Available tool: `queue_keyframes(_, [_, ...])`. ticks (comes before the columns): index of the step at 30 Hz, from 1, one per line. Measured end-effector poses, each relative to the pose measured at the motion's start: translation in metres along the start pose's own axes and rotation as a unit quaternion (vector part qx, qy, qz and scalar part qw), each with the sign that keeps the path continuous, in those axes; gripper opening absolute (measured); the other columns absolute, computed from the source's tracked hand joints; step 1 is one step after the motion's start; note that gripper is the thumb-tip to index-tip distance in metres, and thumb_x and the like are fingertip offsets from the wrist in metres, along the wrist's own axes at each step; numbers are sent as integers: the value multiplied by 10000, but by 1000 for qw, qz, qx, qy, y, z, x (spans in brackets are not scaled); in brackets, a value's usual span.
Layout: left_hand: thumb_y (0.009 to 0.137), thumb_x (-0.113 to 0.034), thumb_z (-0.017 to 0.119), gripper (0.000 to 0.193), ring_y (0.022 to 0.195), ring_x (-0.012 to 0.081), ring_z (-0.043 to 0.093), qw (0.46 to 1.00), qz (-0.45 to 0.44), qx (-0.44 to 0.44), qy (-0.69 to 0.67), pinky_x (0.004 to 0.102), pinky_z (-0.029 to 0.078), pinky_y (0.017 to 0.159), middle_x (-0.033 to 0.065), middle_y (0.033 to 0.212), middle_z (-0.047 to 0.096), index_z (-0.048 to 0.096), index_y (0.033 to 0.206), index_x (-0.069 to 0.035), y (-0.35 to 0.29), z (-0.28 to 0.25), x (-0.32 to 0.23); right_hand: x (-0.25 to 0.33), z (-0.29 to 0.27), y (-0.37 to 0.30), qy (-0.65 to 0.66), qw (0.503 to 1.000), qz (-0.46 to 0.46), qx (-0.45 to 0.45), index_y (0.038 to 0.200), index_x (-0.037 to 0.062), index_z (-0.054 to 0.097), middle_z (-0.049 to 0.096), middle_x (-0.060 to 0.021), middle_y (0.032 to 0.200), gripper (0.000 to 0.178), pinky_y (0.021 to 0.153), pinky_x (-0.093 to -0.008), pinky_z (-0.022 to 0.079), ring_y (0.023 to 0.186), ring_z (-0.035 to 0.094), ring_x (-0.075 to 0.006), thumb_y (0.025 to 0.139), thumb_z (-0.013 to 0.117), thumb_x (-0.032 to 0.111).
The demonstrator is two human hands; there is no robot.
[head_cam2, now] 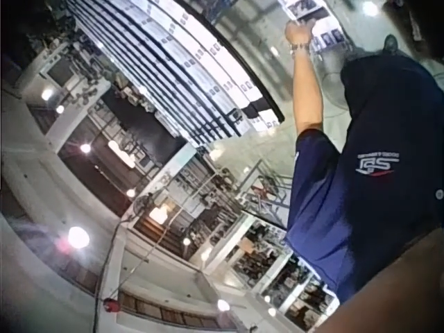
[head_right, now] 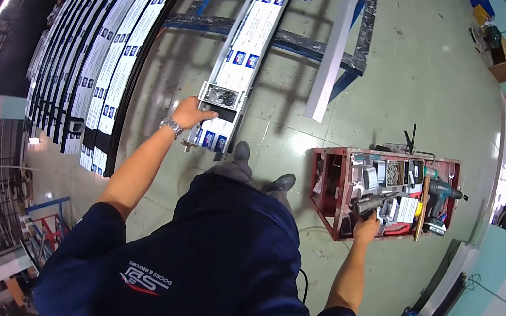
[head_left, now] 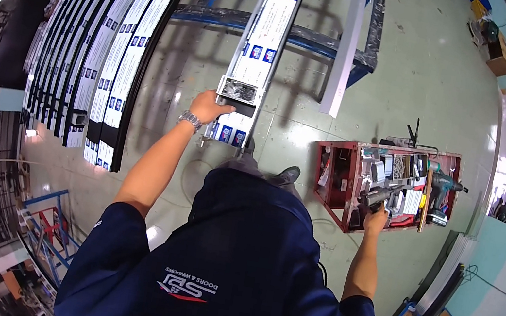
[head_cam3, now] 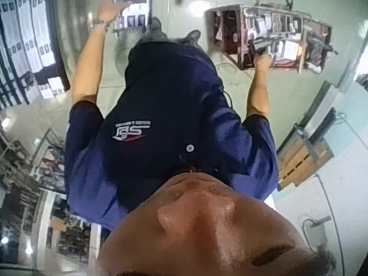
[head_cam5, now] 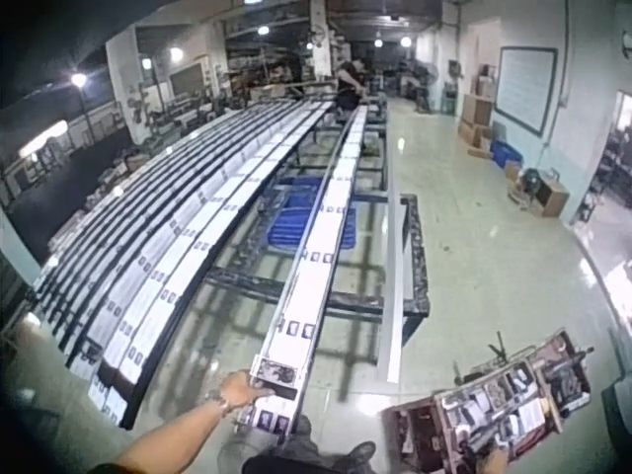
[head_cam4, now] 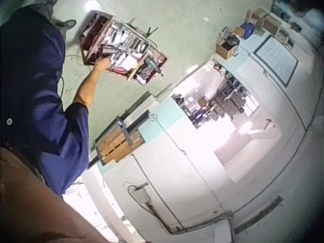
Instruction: The person assembles long metal frames by securing components with a power drill and screws, then inspects the dimensions of the assembled frames with a tape measure.
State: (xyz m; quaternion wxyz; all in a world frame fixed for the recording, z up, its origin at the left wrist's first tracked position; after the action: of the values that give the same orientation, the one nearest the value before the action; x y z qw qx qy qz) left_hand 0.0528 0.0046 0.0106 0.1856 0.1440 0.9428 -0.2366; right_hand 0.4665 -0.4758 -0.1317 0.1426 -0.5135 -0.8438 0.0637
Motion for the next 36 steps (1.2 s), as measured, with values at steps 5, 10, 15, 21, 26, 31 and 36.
queue_keyframes(5, [678,-449,808,586,948,364,679,990,31,28,-132,429,525,852,231,982,702,681,1028,3,12,14,24,54,-1,-10,15,995,-46,-87,1267,-13,531,559,-294,1157,615,932,-493,455,1066,548,-464,748,763,221])
queue_keyframes(10, [663,-407,824,683,952,389,668,990,45,9,-132,454,520,845,223,986,699,581,1153,3,9,22,28,215,4,-50,339,937,-80,22,1250,-15,587,665,-186,1101,478,847,-345,527,983,657,-249,835,737,170])
queue_keyframes(15, [679,-385,825,692,947,415,658,990,-7,10,-140,480,515,815,244,971,686,477,1158,-27,2,12,17,390,-18,-92,412,878,-147,194,1222,-72,592,694,-91,921,513,785,-264,505,848,626,-119,873,732,277])
queue_keyframes(21, [700,-394,803,652,972,416,657,992,17,49,-115,467,514,853,252,994,688,539,1120,29,20,-1,15,481,-37,-89,167,957,-180,156,932,-75,611,665,-302,861,475,745,-494,516,837,662,-448,747,766,334])
queue_keyframes(26, [718,-459,772,589,968,450,650,991,35,75,-102,493,538,824,307,1003,661,653,1021,32,24,-3,22,480,-27,-78,127,968,-155,148,997,-71,657,669,-301,948,533,817,-455,531,917,669,-415,707,800,353])
queue_keyframes(31, [701,-517,774,658,984,441,648,992,17,108,-61,490,530,867,281,1008,674,639,1058,20,16,18,33,470,-17,-88,129,968,-112,185,951,-79,657,670,-301,943,672,821,-453,529,920,670,-415,649,818,500])
queue_keyframes(36, [691,-498,779,669,992,435,644,991,37,110,-72,483,519,874,279,1037,667,623,1068,33,3,15,30,461,-20,-92,155,960,-107,205,952,-83,651,672,-298,941,745,820,-456,525,923,670,-414,623,812,566])
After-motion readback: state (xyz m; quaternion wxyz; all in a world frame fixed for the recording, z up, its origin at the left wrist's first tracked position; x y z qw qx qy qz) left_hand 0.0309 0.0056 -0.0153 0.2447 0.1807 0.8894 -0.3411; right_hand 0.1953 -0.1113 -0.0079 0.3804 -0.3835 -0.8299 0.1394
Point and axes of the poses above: each hand's wrist, its own y-axis towards the middle knuckle, its own z-axis out of the palm, x = y × z, the point moved 1 cm from there along y, towards the middle knuckle
